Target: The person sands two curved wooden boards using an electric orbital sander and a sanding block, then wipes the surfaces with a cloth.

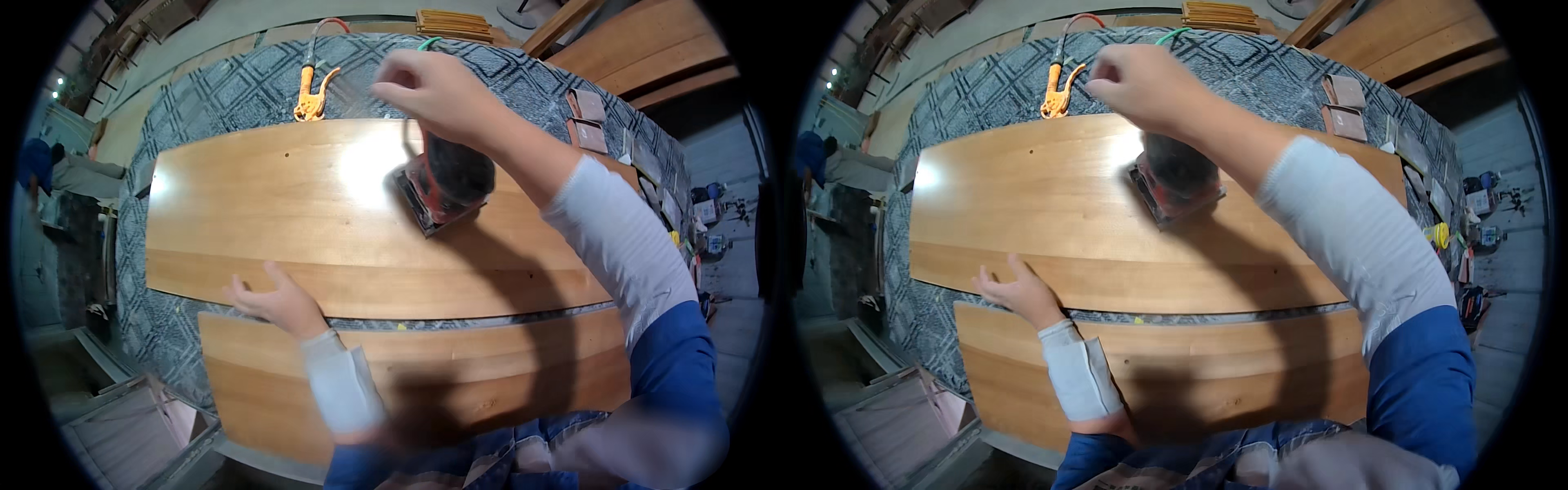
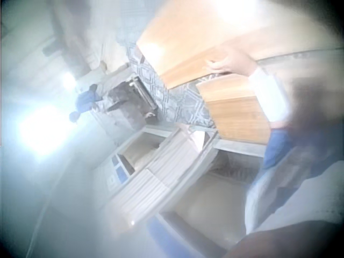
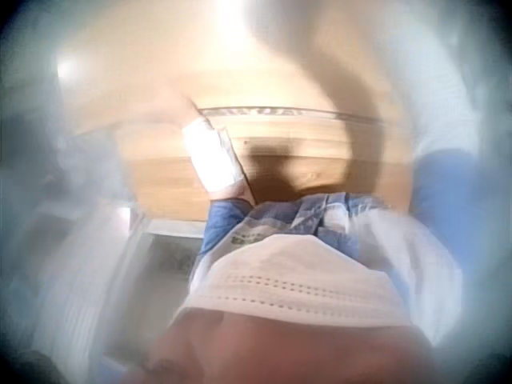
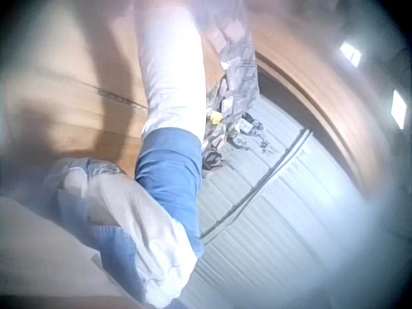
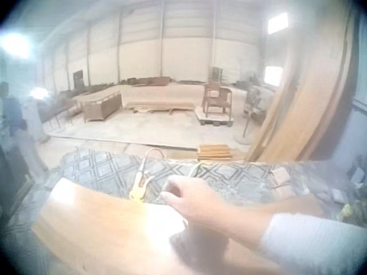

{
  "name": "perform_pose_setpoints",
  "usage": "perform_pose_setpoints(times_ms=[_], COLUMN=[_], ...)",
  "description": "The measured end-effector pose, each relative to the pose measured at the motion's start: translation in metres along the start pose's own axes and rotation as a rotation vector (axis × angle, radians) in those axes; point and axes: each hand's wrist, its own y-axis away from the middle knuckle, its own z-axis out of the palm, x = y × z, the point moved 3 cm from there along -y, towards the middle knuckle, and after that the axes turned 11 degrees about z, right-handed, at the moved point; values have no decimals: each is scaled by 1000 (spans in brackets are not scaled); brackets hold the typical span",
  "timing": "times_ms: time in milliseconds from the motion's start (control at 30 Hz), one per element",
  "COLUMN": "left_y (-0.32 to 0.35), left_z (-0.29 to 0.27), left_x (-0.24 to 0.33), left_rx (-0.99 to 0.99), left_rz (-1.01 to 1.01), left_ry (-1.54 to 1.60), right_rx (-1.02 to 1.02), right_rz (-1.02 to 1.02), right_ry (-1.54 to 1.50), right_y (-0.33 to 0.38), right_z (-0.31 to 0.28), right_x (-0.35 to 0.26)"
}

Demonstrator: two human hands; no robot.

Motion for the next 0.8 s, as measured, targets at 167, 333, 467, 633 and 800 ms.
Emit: perform_pose_setpoints(times_ms=[167,333,467,633,800], left_y=[-25,-36,-37,-46,-54], left_z=[-17,-25,-41,-38,-42], left_x=[0,2,-45,-59,-52], left_rx=[87,237,227,377,371], left_rz=[-88,-386,-242,-495,-604], left_ry=[254,752,599,1015,1213], right_rx=[-232,-309,-162,-138,-120], right_rz=[170,599,516,451,468], right_ry=[651,514,463,382,439], right_y=[-114,-164,-155,-159,-167], right_z=[113,157,192,177,171], right_x=[23,43,43,51,57])
